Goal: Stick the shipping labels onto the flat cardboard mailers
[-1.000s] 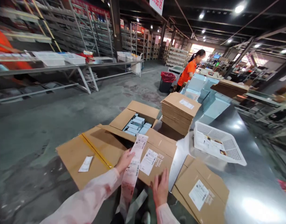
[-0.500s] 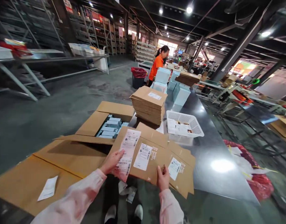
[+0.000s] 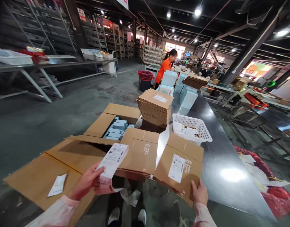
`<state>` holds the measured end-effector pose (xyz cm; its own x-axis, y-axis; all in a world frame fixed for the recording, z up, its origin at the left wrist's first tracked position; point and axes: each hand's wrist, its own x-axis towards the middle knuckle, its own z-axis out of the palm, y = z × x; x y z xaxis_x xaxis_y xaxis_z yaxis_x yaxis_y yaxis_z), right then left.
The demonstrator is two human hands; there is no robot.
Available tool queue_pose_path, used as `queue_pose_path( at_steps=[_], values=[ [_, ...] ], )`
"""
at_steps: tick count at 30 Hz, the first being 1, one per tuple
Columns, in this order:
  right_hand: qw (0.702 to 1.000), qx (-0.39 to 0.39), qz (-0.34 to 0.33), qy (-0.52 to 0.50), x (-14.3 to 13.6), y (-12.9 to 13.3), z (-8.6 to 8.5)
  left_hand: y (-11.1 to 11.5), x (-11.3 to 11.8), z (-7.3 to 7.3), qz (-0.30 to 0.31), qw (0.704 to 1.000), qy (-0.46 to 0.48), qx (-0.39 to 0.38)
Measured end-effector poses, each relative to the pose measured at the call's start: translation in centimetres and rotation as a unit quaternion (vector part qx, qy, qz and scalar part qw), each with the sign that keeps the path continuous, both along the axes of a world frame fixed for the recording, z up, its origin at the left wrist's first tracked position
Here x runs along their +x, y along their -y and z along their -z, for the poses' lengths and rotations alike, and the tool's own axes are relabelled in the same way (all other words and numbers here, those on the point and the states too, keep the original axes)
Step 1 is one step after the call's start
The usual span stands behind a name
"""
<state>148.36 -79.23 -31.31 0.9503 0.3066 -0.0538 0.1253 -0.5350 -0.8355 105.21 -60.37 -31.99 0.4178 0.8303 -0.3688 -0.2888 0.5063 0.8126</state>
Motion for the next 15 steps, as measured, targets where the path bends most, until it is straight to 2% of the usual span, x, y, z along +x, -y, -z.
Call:
queue_pose_path(
  at_steps=[1, 3, 4, 5, 6, 8, 9, 11, 15],
  values=[
    [0.999, -0.014, -0.027, 0.010, -1.1, -0.6, -0.4, 1.2, 0.6, -0.5, 0.015, 1.000, 0.016, 0.007],
    [0.989, 0.007, -0.146, -0.013, -6.2, -3.1, -0.6, 3.3, 2.5, -0.9, 0.049, 0.997, 0.044, 0.029],
    [0.965, 0.048, -0.244, -0.083, -9.6, -4.4, -0.5, 4.2, 3.5, -1.0, 0.069, 0.995, 0.053, 0.043],
    [0.915, 0.102, -0.352, -0.170, -13.2, -5.7, -0.3, 4.8, 4.4, -0.9, 0.094, 0.992, 0.059, 0.058],
    [0.867, 0.131, -0.418, -0.235, -16.6, -6.6, -0.1, 5.3, 5.2, -0.8, 0.119, 0.988, 0.059, 0.074],
    [0.859, 0.154, -0.412, -0.264, -21.7, -7.6, 0.2, 5.4, 6.3, -0.4, 0.141, 0.983, 0.046, 0.107],
    [0.864, 0.147, -0.406, -0.259, -23.1, -7.7, 0.3, 5.2, 6.6, -0.3, 0.131, 0.984, 0.034, 0.118],
    [0.868, 0.115, -0.419, -0.240, -23.8, -8.0, 0.1, 4.6, 6.9, 0.0, 0.083, 0.989, 0.000, 0.118],
    [0.871, 0.060, -0.459, -0.163, -21.0, -9.8, -1.5, 3.8, 7.7, 0.7, 0.006, 0.996, -0.054, 0.070]
  ],
)
